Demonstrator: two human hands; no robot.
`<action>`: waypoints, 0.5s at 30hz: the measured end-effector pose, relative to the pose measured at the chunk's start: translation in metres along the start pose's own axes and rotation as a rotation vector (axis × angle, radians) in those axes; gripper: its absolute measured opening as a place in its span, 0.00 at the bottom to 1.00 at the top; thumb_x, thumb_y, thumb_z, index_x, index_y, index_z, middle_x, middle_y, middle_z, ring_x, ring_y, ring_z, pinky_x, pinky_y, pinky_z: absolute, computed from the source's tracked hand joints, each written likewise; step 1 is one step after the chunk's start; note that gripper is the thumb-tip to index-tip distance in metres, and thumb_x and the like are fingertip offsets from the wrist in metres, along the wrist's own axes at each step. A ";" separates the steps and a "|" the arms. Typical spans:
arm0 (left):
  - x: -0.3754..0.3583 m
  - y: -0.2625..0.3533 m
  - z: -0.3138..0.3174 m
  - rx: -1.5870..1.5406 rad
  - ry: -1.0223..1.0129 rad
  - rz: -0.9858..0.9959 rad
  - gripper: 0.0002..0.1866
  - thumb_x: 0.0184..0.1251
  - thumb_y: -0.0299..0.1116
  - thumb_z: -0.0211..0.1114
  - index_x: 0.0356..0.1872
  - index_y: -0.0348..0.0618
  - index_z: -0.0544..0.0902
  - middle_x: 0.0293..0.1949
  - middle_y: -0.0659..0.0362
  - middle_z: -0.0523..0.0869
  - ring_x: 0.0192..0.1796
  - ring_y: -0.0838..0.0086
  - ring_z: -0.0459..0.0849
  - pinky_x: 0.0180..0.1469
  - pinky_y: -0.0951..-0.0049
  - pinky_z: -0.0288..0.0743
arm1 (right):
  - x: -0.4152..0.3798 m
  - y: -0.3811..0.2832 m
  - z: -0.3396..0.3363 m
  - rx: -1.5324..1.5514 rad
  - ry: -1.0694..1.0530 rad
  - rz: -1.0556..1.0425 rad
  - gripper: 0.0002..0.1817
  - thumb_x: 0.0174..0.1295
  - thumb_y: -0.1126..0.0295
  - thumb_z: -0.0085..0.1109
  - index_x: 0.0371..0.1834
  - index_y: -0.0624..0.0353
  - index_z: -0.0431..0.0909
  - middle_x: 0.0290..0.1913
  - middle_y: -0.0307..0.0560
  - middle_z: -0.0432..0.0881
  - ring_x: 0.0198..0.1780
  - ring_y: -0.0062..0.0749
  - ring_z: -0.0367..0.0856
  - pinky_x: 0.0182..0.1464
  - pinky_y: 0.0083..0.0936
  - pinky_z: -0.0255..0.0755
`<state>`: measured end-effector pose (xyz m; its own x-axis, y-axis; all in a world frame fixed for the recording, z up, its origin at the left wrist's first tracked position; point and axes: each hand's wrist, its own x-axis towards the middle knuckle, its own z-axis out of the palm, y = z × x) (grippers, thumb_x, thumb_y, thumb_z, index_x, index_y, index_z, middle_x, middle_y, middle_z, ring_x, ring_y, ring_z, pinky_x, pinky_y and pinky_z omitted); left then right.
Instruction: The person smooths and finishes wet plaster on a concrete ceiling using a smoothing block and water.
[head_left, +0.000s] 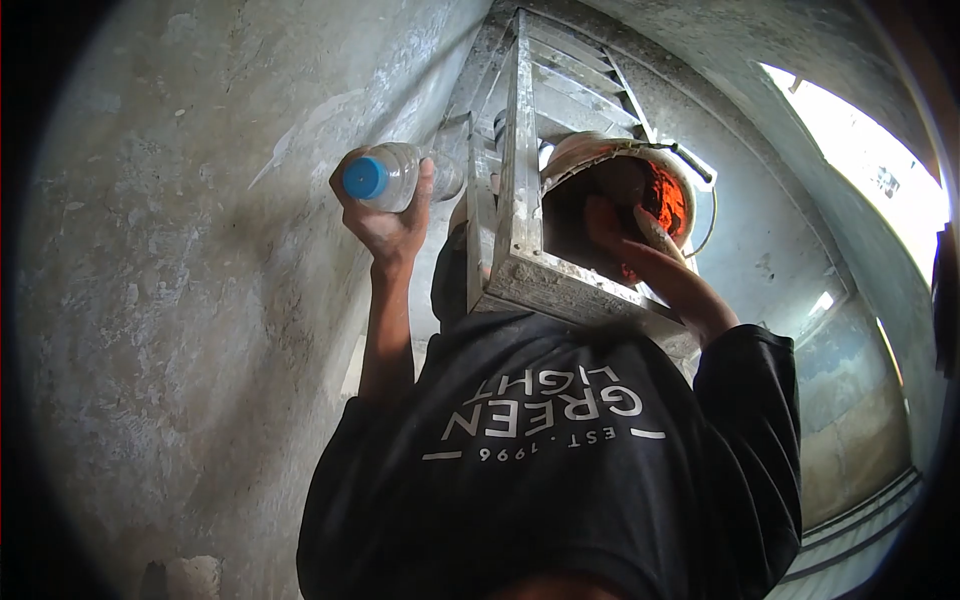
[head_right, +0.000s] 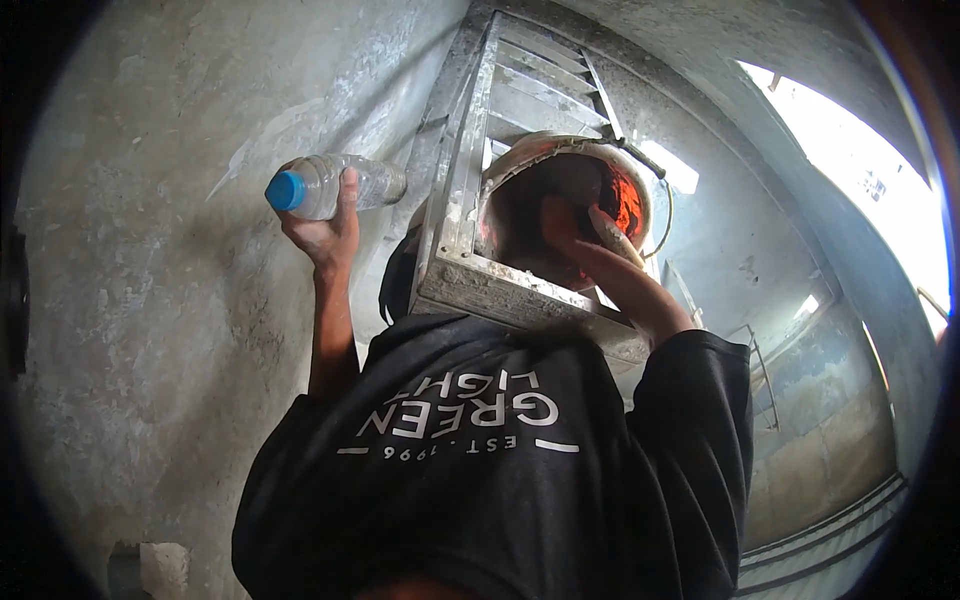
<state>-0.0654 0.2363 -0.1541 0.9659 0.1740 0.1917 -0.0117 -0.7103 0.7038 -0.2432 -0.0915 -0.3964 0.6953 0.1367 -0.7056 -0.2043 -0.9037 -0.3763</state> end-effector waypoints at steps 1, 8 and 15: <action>0.000 -0.001 0.001 0.019 -0.006 0.014 0.30 0.52 0.40 0.79 0.50 0.35 0.74 0.45 0.51 0.77 0.46 0.61 0.83 0.48 0.62 0.78 | 0.000 0.004 0.006 0.002 0.000 0.001 0.07 0.64 0.71 0.48 0.39 0.61 0.76 0.36 0.56 0.79 0.44 0.51 0.81 0.51 0.51 0.73; 0.000 0.003 0.005 -0.024 0.018 -0.007 0.30 0.55 0.44 0.77 0.50 0.36 0.74 0.44 0.52 0.80 0.47 0.61 0.82 0.50 0.61 0.76 | 0.029 0.030 0.072 -0.011 0.143 -0.046 0.08 0.61 0.70 0.52 0.36 0.61 0.79 0.34 0.56 0.81 0.38 0.47 0.81 0.44 0.48 0.75; -0.001 0.004 0.006 -0.014 -0.005 -0.011 0.29 0.53 0.40 0.79 0.50 0.35 0.74 0.45 0.51 0.77 0.46 0.61 0.82 0.48 0.63 0.77 | 0.050 0.053 0.132 -0.034 0.294 -0.094 0.09 0.58 0.69 0.55 0.33 0.62 0.82 0.32 0.56 0.82 0.33 0.43 0.81 0.38 0.44 0.76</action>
<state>-0.0652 0.2292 -0.1556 0.9673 0.1786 0.1802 -0.0042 -0.6987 0.7154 -0.3105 -0.0790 -0.5307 0.8805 0.1014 -0.4630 -0.1101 -0.9064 -0.4079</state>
